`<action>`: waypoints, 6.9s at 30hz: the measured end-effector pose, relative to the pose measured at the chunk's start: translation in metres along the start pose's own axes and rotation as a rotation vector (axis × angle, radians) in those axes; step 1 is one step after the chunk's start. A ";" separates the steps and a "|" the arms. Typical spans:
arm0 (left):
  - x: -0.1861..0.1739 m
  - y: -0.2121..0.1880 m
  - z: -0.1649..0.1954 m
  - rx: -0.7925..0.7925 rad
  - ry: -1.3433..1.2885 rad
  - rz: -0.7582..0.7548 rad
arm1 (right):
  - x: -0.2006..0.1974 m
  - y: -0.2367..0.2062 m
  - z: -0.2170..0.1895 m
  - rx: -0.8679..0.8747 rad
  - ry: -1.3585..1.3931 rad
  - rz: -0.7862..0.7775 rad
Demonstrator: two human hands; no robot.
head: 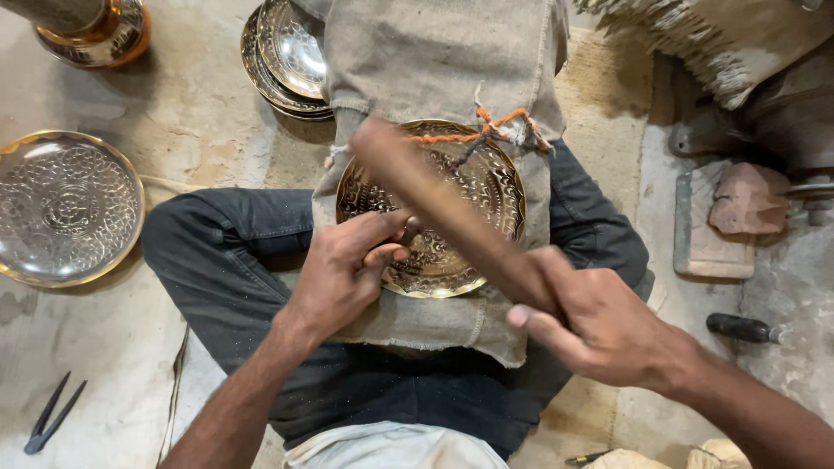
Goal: The person sits cross-legged on the floor with an engraved brass plate on a cloth pad on their lap. They hold a metal punch against the plate's patterned surface with one hand and strike the punch with a wooden mallet held in the other hand, repositioning the punch repeatedly to work across the design.
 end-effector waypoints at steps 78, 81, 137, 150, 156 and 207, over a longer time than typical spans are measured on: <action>0.011 0.054 0.006 0.285 0.181 -0.172 | 0.000 0.001 0.043 -0.099 -0.182 0.678; 0.014 0.053 0.000 0.131 0.180 -0.253 | 0.001 -0.001 0.044 -0.005 -0.440 0.626; 0.016 0.026 0.011 0.073 0.102 -0.042 | 0.009 -0.009 0.041 -0.326 0.170 0.557; 0.018 0.026 0.013 0.014 0.111 -0.069 | 0.009 -0.015 0.040 -0.400 0.246 0.488; 0.015 0.026 0.013 0.076 0.107 -0.056 | 0.015 -0.017 0.039 -0.266 0.319 0.574; 0.018 0.023 0.007 0.057 0.078 0.004 | -0.001 -0.020 0.025 -0.258 0.040 0.534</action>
Point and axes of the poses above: each hand's wrist, its own y-axis towards the middle knuckle, its own x-axis out of the palm, z = x × y, the point moved 2 cm from there along y, towards the middle knuckle, and after that the axes turned 4 degrees about -z, right-handed, at the moved point
